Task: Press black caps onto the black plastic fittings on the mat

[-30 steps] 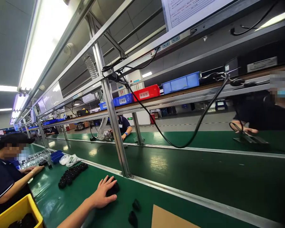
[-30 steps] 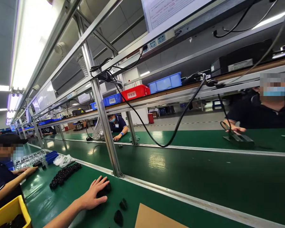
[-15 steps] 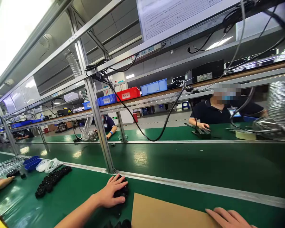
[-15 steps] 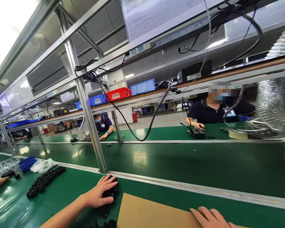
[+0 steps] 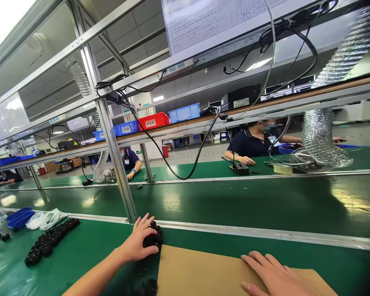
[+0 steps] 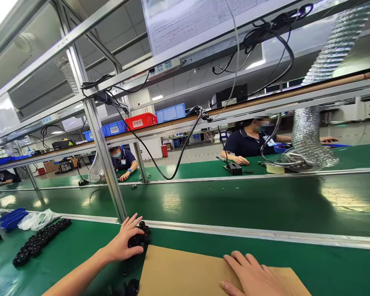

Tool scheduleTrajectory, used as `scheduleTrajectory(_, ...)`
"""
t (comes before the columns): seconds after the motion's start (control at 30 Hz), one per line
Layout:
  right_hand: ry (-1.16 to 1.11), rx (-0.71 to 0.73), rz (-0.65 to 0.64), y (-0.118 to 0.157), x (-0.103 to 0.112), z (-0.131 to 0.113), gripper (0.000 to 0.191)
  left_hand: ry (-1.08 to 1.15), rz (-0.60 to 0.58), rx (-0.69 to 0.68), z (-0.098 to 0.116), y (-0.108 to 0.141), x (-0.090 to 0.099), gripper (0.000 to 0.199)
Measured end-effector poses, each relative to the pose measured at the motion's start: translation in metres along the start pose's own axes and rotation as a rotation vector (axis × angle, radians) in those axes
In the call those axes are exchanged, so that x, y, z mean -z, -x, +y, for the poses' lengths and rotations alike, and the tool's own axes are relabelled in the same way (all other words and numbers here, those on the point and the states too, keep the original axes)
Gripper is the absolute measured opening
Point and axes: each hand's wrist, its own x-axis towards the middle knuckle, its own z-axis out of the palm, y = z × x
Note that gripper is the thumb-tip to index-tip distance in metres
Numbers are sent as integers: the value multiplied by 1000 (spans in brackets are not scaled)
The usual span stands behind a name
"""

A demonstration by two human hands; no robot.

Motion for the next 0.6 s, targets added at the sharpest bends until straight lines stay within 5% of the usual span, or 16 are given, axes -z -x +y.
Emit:
scheduleTrajectory(0.17,-12,22,-17,5,10,-8,68,-107,112,64,28,11,-15,12)
scheduleTrajectory(0.27,-6,23,-36,6,15,-12,64,-120,133,80,42,15,-17,13)
scheduleTrajectory(0.37,-76,139,90,8,16,-27,50,-77,194,50,62,19,-15,17)
scheduleTrajectory(0.47,-410,305,138,13,10,-57,51,-15,407,-190,95,17,-19,19)
scheduleTrajectory(0.6,-972,459,17,23,-1,-97,77,-87,575,-608,148,4,-29,19)
